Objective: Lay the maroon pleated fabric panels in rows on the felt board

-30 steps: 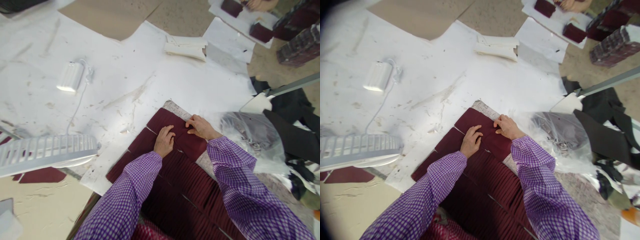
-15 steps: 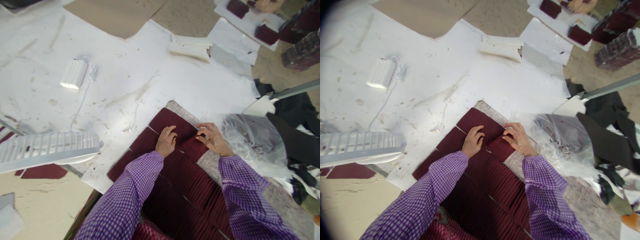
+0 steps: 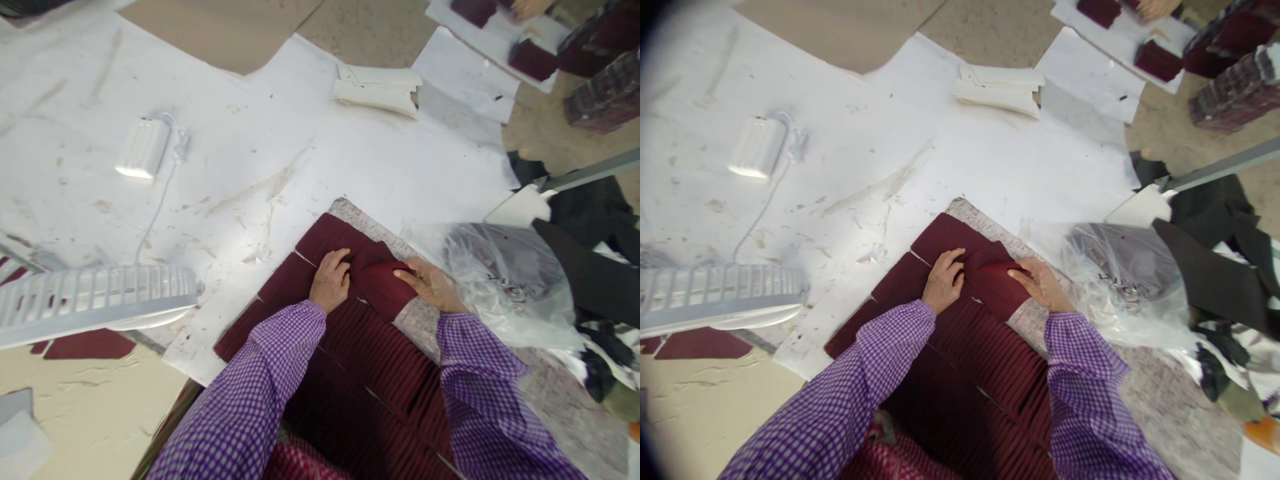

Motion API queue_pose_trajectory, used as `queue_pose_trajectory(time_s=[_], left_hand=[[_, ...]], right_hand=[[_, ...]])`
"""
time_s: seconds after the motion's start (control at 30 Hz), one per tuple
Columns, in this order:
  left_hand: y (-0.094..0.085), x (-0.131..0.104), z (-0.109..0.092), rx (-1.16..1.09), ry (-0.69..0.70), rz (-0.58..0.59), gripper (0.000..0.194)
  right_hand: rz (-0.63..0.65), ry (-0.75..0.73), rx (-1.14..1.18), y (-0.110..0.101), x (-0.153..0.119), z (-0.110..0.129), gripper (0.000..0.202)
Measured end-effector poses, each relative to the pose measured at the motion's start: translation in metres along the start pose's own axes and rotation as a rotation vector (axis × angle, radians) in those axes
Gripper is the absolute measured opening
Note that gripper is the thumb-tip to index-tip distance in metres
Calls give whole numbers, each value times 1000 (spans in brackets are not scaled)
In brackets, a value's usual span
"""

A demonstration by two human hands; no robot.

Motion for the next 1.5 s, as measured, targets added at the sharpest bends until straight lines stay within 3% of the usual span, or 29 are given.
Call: queue_pose_trajectory(time_s=[0.27,0.47,0.6,0.7,0.87,0.97,1.13,1.23,1.37,1.43,1.5], left_hand=[[0,1,-1,8,13,3,21],[-1,1,-1,19,45,28,33],[-1,0,0,22,52,41,37],[0,0,0,23,51,48,37],[2,-1,0,22,35,33,32],[1,-1,0,18,32,27,33],[1,-2,0,12,37,22,35],[1,-2,0,13,38,20,34],[1,-2,0,14,45,26,34],[1,-1,0,12,49,24,33],[2,-1,1,11,51,18,32]], right_hand=[[-85,-99,-90,5,2,8,27],[40,-388,-401,6,34,44,54],[113,-493,-546,11,51,64,35],[123,-439,-531,5,59,61,25],[104,-332,-388,-16,53,36,26],[113,-225,-193,-22,34,22,32],[100,115,297,-9,0,8,32],[-42,128,420,-7,-13,8,32],[-270,113,612,-28,-28,11,46],[-217,140,603,-37,-34,19,40],[-23,164,554,-38,-36,31,33]])
Point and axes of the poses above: each hand's wrist, its own x-axis towards the middle knuckle, its own y-axis out of the palm, z = x × y, the point moved 2 cm from there along x, towards the middle knuckle, and after that the axes turned 13 degrees about y, right-handed, at the moved point
